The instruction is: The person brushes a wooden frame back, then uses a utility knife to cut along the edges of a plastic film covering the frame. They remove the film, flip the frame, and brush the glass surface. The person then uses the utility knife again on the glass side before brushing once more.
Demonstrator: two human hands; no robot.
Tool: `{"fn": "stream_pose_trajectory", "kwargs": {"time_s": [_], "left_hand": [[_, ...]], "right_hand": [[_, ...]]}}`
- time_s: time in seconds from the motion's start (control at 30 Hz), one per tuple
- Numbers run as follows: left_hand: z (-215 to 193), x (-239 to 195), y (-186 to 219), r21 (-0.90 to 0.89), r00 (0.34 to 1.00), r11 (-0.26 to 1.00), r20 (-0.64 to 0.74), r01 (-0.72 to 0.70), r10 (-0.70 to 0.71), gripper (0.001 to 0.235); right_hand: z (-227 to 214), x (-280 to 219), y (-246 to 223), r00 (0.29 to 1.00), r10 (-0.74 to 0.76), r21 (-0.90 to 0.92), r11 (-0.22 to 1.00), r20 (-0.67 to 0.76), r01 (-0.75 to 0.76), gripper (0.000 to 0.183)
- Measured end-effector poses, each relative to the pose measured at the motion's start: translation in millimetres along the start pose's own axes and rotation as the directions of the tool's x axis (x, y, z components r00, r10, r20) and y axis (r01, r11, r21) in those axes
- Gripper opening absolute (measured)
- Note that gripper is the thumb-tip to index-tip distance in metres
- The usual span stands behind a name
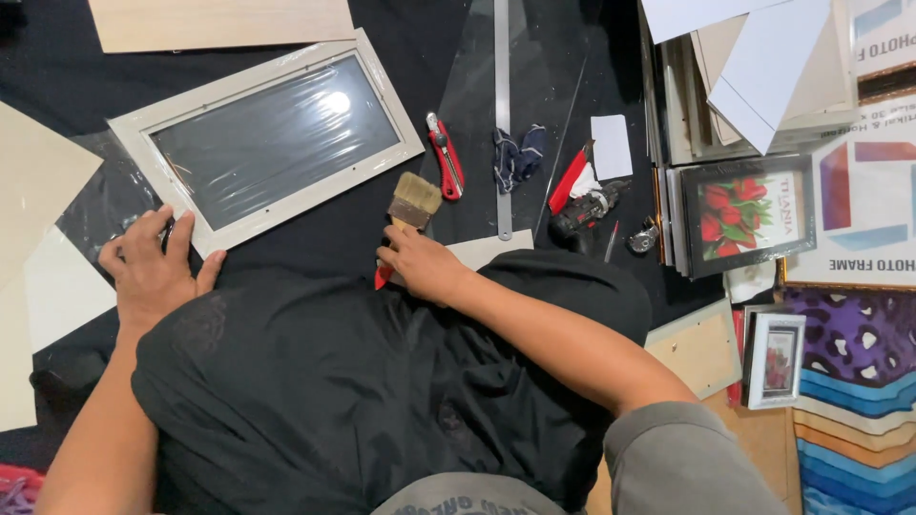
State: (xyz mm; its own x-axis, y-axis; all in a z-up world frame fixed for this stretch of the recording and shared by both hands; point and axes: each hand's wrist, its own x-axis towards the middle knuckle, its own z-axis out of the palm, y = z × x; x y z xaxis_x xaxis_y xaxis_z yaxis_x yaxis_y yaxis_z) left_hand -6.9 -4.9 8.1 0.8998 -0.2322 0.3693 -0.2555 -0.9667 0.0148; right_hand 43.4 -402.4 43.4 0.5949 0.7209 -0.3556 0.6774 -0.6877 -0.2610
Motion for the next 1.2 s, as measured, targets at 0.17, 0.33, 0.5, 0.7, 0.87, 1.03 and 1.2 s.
{"fn": "stream_pose_trajectory", "kwargs": {"time_s": [0.17, 0.33, 0.5, 0.7, 0.87, 1.03, 1.2], "left_hand": [[1.2, 1.2, -0.2, 0.057, 1.000, 0.998, -0.011, -0.008, 0.008, 0.056], [2.4, 2.8, -2.0, 0.026, 0.999, 0.999, -0.043, -0.020, 0.021, 0.055], [1.0, 3.0, -0.5, -0.043, 1.000, 0.999, -0.010, 0.000, -0.001, 0.056], [1.6, 3.1, -1.0, -0.009, 1.000, 1.000, -0.006, -0.001, 0.001, 0.056], [1.4, 1.2, -2.0, -0.034, 0.997, 0.999, 0.061, 0.039, -0.036, 0.060], [5.0, -0.6, -3.5, -0.015, 0.999, 1.000, 0.037, 0.020, -0.020, 0.060], [9.9, -2.7, -3.8, 0.019, 1.000, 0.999, -0.002, 0.030, -0.030, 0.060]], "right_hand": [[-37.0, -0.7, 43.3, 0.961, 0.263, 0.280, 0.932, -0.088, -0.230, 0.040], [-117.7, -25.8, 112.9, 0.737, 0.674, 0.469, 0.668, -0.051, -0.578, 0.045], [-111.8, -36.0, 163.8, 0.379, 0.925, 0.450, 0.345, -0.017, -0.824, 0.046], [-96.9, -36.5, 180.7, 0.304, 0.951, 0.435, 0.247, 0.064, -0.866, 0.070], [-108.2, -36.7, 185.1, 0.160, 0.987, 0.688, 0.127, -0.016, -0.715, 0.014], [-133.7, -45.6, 162.5, 0.190, 0.981, 0.934, 0.046, 0.024, -0.355, 0.036], [-130.7, -26.5, 75.6, 0.590, 0.795, 0.541, 0.561, -0.141, -0.626, 0.062]]}}
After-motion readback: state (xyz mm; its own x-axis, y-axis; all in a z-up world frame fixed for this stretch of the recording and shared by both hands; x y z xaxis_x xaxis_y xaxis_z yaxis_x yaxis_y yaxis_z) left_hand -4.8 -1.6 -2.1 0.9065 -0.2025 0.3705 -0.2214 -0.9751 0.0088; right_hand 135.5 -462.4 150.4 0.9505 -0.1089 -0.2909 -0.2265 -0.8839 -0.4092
